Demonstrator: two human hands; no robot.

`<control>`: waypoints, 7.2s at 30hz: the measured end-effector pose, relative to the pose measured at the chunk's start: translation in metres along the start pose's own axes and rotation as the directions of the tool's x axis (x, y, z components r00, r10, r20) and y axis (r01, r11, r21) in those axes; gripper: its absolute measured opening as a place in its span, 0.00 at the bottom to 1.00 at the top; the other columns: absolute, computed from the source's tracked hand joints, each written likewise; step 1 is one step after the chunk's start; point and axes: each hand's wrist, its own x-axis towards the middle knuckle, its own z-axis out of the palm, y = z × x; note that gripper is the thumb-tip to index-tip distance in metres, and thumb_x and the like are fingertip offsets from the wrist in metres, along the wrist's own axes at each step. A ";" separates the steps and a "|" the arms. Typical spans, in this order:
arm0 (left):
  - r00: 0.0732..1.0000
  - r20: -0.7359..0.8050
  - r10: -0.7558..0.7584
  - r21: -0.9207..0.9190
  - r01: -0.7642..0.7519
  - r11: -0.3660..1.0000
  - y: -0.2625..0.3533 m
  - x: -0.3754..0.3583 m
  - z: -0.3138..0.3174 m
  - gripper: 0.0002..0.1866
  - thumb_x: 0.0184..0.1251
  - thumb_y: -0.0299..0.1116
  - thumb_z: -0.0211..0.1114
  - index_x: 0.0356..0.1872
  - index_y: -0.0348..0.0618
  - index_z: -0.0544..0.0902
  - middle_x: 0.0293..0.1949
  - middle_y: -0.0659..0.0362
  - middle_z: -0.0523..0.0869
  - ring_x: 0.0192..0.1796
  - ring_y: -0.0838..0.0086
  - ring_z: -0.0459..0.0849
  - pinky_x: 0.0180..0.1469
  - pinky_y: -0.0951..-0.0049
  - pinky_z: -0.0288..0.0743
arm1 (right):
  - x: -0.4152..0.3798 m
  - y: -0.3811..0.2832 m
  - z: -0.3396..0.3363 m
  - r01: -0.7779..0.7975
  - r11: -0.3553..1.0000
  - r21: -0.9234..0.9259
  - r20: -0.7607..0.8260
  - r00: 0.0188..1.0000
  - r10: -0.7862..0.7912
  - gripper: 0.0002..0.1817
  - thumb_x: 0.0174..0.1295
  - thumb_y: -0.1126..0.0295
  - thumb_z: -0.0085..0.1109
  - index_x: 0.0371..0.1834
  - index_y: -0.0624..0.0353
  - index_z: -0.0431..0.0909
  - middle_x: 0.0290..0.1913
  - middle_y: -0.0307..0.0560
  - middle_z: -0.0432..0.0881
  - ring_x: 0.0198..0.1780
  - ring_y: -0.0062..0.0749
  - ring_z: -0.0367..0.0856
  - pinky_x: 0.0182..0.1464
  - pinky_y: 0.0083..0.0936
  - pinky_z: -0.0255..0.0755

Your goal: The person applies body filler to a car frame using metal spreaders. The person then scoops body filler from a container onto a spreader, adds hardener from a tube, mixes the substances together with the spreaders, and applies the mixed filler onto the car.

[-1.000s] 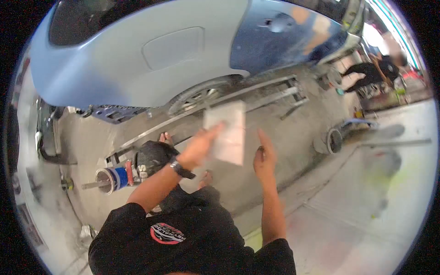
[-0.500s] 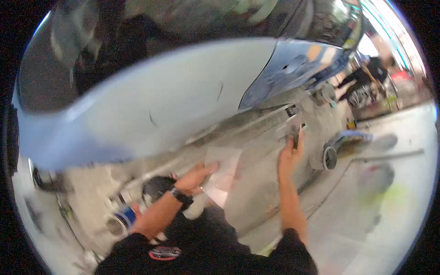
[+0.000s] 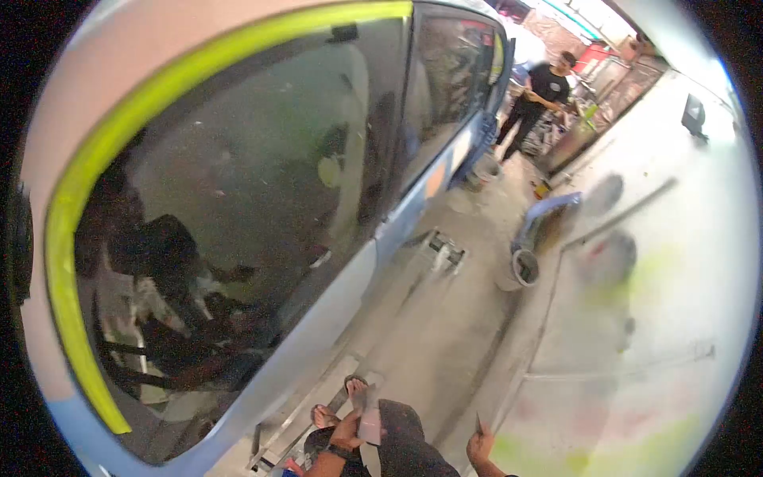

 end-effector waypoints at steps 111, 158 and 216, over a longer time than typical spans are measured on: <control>0.773 0.393 0.498 0.876 -0.150 -0.459 0.233 -0.342 0.579 0.19 0.76 0.41 0.58 0.60 0.42 0.81 0.53 0.53 0.85 0.58 0.74 0.80 0.60 0.71 0.74 | -0.098 -0.599 -0.335 0.889 -0.430 0.158 0.152 -0.452 -0.879 0.22 0.54 0.72 0.62 0.55 0.44 0.82 0.54 0.40 0.81 0.60 0.42 0.78 0.73 0.56 0.58; 0.900 0.217 0.377 0.616 -0.426 0.662 0.531 -0.292 0.673 0.26 0.82 0.44 0.40 0.58 0.27 0.73 0.69 0.37 0.69 0.70 0.50 0.74 0.70 0.38 0.67 | 0.002 -0.724 -0.136 -0.871 -0.267 0.413 0.388 0.434 -0.813 0.17 0.70 0.71 0.52 0.60 0.65 0.75 0.53 0.45 0.83 0.52 0.25 0.79 0.57 0.26 0.72; 0.654 0.241 0.717 0.766 -0.582 0.274 0.522 -0.298 0.675 0.12 0.76 0.33 0.58 0.50 0.33 0.78 0.50 0.49 0.82 0.51 0.66 0.84 0.55 0.58 0.81 | 0.062 -0.742 -0.139 -0.734 -0.237 0.637 0.236 0.478 -0.846 0.23 0.71 0.72 0.45 0.68 0.70 0.65 0.51 0.57 0.82 0.53 0.33 0.81 0.60 0.30 0.71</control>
